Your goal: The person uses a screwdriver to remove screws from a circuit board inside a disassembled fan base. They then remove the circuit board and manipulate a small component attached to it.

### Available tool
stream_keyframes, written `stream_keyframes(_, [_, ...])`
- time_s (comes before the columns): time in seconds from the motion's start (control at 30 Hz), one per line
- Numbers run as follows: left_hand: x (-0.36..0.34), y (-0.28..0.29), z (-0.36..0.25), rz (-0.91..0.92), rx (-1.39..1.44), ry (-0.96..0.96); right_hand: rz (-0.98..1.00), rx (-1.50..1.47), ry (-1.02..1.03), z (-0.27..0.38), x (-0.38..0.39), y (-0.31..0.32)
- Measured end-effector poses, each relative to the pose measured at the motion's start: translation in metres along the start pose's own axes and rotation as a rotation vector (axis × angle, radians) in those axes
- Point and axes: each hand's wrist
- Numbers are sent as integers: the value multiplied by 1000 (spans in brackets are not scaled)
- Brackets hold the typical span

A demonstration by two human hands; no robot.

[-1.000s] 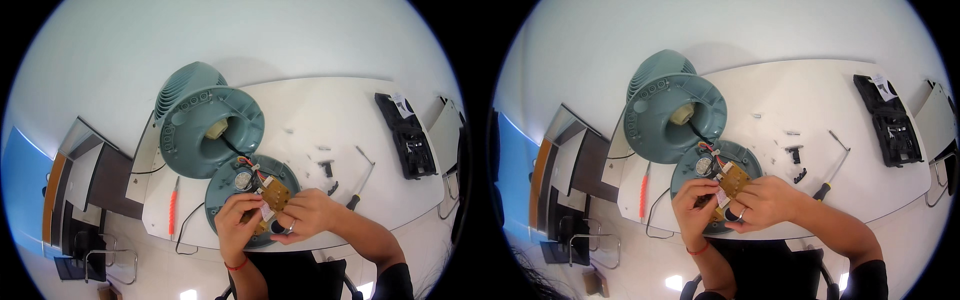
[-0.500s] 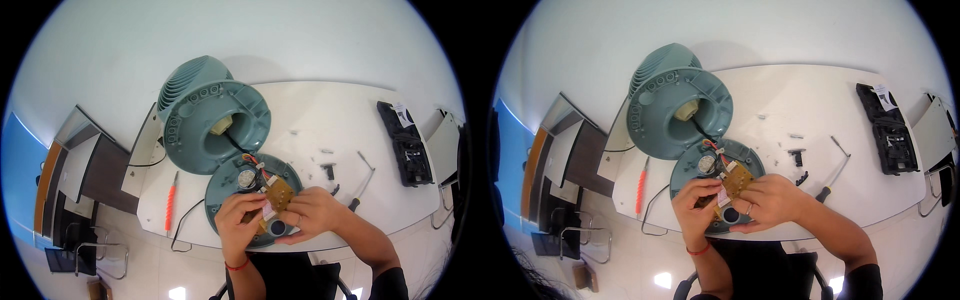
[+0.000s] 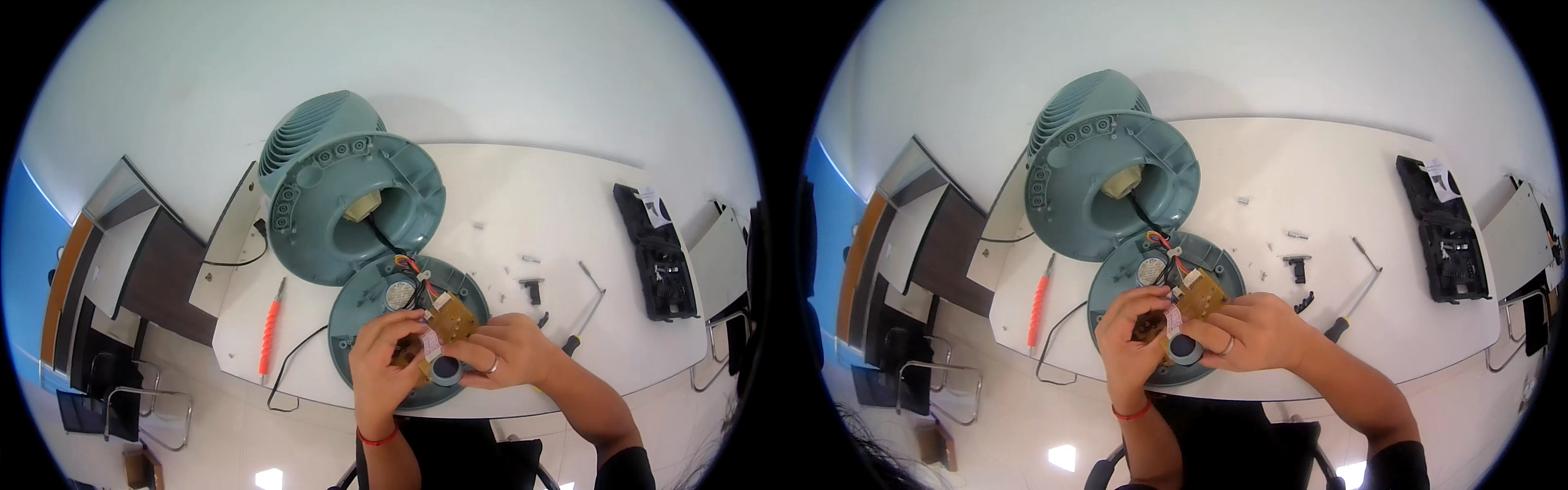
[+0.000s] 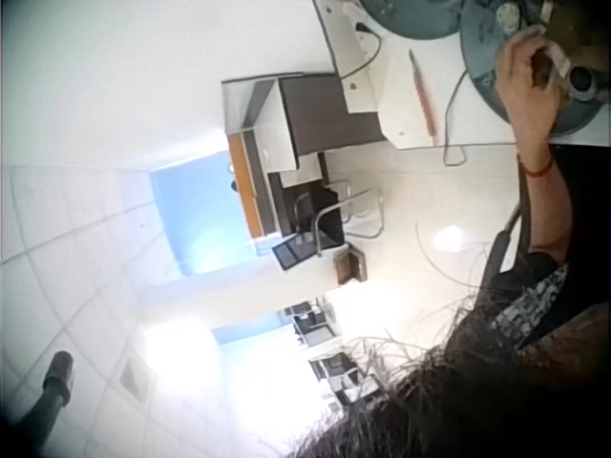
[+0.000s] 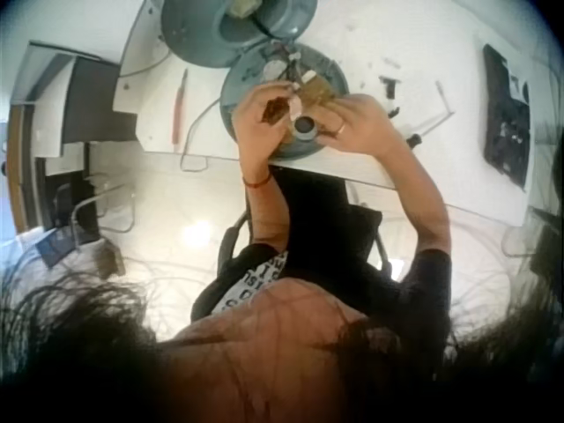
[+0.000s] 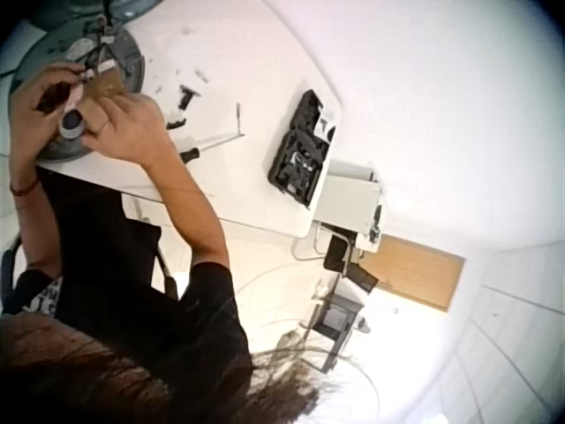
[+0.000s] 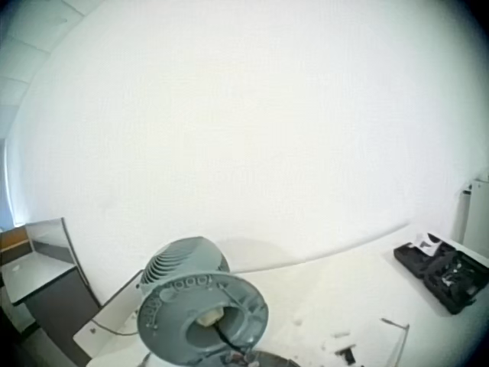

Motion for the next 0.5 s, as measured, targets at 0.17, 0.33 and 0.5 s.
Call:
stream_keyframes(0.17, [-4,1,4,32,-115,-138,-24,-32,-29,-3,3,-4])
stream_keyframes(0.33, [-3,1,1,36,-112,-136,-30,-124,-130,-4,4,-1])
stream_keyframes(0.5, [-5,1,-1,39,-124,-162,-111,-199,-206,-4,3,-5])
Point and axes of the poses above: each hand's wrist, its own x-axis away from the middle knuckle, its own y-axis out of the back of the hand, z = x × y
